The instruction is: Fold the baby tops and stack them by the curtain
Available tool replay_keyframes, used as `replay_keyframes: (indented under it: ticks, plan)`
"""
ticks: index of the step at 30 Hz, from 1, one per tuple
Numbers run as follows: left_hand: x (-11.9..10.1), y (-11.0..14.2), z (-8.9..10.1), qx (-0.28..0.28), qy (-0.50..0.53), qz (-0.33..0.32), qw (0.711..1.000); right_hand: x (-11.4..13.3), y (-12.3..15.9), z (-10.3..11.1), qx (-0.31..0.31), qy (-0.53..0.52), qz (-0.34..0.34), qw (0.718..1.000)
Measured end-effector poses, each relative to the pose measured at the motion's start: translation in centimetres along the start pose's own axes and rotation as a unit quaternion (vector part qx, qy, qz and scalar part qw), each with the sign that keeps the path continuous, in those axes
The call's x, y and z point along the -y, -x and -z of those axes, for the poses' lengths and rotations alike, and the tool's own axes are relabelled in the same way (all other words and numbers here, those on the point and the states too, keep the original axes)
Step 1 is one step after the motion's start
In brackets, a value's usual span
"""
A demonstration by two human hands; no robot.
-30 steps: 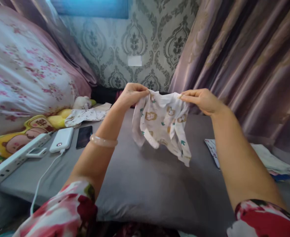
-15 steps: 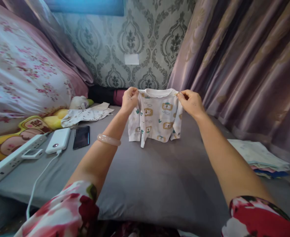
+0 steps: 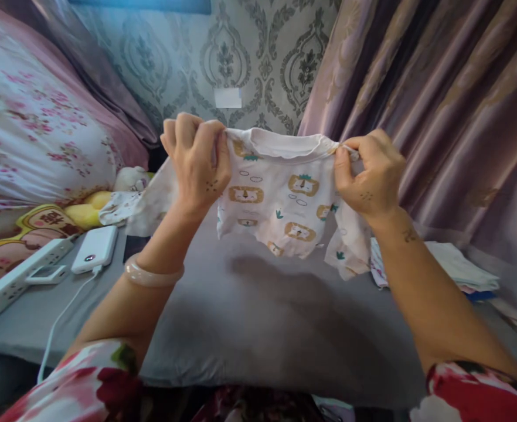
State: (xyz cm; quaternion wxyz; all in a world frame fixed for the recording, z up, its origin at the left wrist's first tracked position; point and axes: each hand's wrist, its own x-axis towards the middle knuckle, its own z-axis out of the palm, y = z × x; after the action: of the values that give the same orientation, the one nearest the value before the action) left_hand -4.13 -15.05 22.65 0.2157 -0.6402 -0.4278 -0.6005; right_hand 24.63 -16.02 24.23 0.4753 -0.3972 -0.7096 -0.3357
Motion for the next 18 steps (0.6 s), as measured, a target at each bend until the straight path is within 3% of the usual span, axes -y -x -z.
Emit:
replay_keyframes:
  ticks: [3, 7, 12, 15, 18]
  plan:
    - [0.6, -1.3, 0.6, 0.049, -0.017, -0.019, 0.999, -0.4, -1.1, 0.2, 0.031, 0.003, 0.001, 1.000]
    - [2.8, 0.0, -2.0, 0.138, -0.102, -0.055, 0.984, -1.4, 0.1, -3.1, 0.174, 0.021, -0.055, 0.983]
    - [7.3, 7.7, -7.7, 0.347, -0.137, 0.002, 0.928, -1.8, 7.0, -9.8, 0.418, 0.020, -0.128, 0.899]
    - [9.4, 12.5, -10.3, 0.416, -0.131, 0.050, 0.899, -1.5, 11.7, -12.9, 0.487, 0.006, -0.144, 0.861]
    - [10.4, 15.2, -11.8, 0.427, -0.137, 0.076, 0.891, -1.3, 15.1, -15.0, 0.508, 0.008, -0.162, 0.846]
